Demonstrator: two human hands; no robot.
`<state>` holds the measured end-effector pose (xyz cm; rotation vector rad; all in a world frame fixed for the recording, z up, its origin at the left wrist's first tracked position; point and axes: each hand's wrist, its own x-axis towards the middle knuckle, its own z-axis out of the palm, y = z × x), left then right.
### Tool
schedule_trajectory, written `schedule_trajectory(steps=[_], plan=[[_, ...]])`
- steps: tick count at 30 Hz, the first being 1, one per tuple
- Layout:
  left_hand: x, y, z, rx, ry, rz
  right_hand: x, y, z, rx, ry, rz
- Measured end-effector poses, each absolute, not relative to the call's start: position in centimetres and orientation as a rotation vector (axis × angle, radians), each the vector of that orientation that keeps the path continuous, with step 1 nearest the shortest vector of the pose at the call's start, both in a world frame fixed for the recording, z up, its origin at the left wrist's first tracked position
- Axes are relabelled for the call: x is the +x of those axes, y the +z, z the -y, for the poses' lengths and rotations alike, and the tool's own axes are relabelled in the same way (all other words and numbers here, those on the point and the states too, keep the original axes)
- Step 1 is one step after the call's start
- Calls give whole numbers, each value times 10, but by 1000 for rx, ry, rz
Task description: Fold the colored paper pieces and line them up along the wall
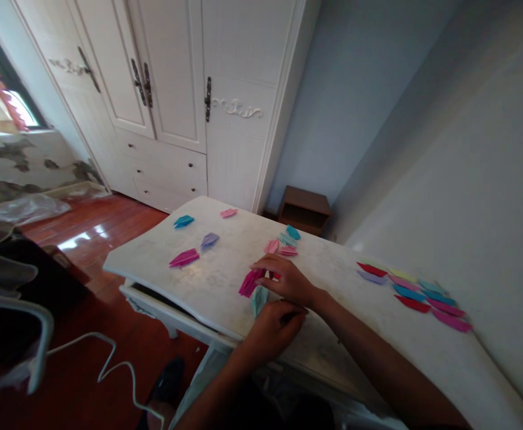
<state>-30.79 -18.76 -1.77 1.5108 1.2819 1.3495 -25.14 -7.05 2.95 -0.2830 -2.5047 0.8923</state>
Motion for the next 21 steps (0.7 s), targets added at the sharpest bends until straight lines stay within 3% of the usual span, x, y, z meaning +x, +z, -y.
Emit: schedule_trajectory(steps=[5, 11, 21], plan=[[-309, -16, 188, 1579, 1336, -1309, -202, 33, 65, -474, 823, 2291], [-309, -19, 186, 1521, 1303, -1318, -141, 28, 52, -808, 970, 1990], [-305, -21, 179, 1158, 1462, -1294, -131, 8, 73, -750, 1204, 1765]])
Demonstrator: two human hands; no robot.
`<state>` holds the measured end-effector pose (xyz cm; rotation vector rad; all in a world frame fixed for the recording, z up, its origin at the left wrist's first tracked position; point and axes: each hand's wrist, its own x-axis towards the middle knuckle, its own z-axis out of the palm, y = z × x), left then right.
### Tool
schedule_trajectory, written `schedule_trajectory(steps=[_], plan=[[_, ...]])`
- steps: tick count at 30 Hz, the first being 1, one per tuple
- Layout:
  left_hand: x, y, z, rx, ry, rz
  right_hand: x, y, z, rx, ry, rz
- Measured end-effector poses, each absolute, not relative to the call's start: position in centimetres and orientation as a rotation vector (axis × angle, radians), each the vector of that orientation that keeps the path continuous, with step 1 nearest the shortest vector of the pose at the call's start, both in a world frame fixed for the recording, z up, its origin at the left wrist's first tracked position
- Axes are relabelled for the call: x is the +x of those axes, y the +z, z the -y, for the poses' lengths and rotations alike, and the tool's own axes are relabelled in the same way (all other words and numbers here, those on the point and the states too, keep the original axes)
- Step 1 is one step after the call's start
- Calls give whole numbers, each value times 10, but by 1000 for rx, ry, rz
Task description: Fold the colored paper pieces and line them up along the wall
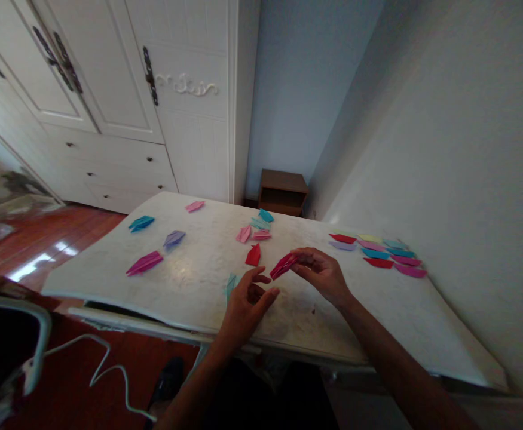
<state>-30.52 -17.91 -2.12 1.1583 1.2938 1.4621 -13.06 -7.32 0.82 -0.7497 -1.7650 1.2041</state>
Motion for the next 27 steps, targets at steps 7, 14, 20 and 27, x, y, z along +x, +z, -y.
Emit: schedule_trajectory(steps=[7, 14, 20, 27], plan=[[-308, -8, 178, 1077, 1462, -1344, -139, 1, 79, -660, 1330, 1732], [-311, -10, 175, 1031, 1549, -1351, -150, -1, 75, -739, 1619, 1531], [-313, -5, 177, 1215, 1485, -1376, -154, -4, 79, -681, 1735, 1617], [-310, -5, 177, 1194, 1435, -1382, -150, -5, 78, -725, 1686, 1654]])
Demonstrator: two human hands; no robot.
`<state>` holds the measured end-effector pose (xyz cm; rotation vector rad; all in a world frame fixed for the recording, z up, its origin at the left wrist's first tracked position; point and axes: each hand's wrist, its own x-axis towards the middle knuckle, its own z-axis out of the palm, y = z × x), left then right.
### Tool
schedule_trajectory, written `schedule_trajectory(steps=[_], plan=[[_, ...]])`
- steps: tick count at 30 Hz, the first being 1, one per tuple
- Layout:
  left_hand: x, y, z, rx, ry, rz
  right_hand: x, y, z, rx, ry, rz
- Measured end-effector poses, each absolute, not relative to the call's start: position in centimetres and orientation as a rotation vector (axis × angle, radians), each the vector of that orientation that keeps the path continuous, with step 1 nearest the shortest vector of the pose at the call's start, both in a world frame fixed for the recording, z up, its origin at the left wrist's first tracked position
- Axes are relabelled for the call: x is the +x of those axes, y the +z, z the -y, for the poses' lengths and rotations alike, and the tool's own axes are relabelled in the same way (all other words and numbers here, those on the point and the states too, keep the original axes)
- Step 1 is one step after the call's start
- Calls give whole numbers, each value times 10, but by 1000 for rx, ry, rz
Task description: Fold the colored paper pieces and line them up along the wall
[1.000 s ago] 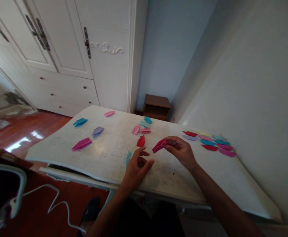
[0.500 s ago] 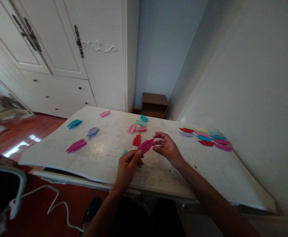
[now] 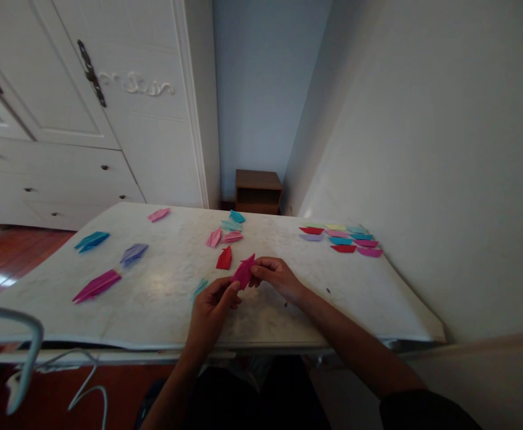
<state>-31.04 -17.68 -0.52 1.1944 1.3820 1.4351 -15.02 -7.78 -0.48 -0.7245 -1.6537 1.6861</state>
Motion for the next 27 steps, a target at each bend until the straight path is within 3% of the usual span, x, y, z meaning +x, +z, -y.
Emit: schedule_trajectory(steps=[14, 27], plan=[[-305, -5, 183, 1084, 1465, -1463, -144, -4, 88, -665, 1797, 1757], [-301, -3, 188, 1101, 1444, -1513, -131, 3, 90, -786, 1592, 1695]])
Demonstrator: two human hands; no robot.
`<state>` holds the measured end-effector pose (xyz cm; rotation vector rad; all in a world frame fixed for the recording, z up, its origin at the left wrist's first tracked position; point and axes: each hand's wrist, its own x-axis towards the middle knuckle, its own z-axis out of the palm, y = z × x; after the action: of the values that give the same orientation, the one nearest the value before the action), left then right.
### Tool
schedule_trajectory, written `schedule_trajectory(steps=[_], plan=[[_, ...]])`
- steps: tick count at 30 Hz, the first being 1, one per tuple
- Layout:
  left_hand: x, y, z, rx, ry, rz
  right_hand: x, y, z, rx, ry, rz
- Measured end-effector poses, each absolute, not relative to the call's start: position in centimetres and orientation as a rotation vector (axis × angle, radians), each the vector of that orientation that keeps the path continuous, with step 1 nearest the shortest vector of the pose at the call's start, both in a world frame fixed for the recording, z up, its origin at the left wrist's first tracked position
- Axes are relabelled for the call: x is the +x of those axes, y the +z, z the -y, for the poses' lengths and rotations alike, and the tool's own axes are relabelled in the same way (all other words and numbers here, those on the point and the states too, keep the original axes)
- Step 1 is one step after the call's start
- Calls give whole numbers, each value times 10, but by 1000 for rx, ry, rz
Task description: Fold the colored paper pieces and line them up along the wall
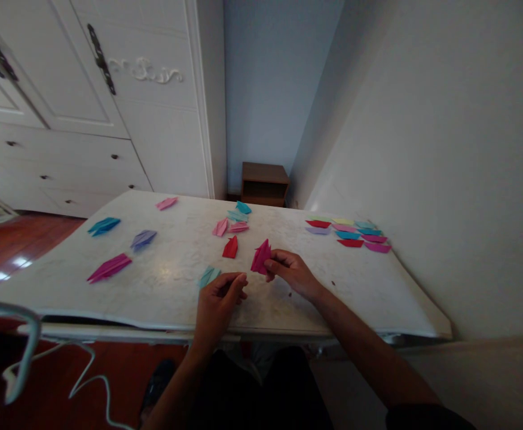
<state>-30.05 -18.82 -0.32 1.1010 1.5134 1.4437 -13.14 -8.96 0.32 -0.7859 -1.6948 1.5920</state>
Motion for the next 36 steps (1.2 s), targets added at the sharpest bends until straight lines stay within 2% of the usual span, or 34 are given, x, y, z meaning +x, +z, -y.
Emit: schedule_trajectory(steps=[8, 15, 21, 36], plan=[[-303, -14, 192, 1282, 1339, -1565, -40, 5, 69, -1042, 1320, 1549], [-308, -25, 188, 1482, 1205, -1665, 74, -13, 61, -1558, 782, 1470], [-305, -21, 181, 1551, 1097, -1738, 121, -24, 67, -1747, 320, 1396], [-252, -8, 155, 1706, 1050, -1580, 157, -39, 53, -1956, -4, 1327]])
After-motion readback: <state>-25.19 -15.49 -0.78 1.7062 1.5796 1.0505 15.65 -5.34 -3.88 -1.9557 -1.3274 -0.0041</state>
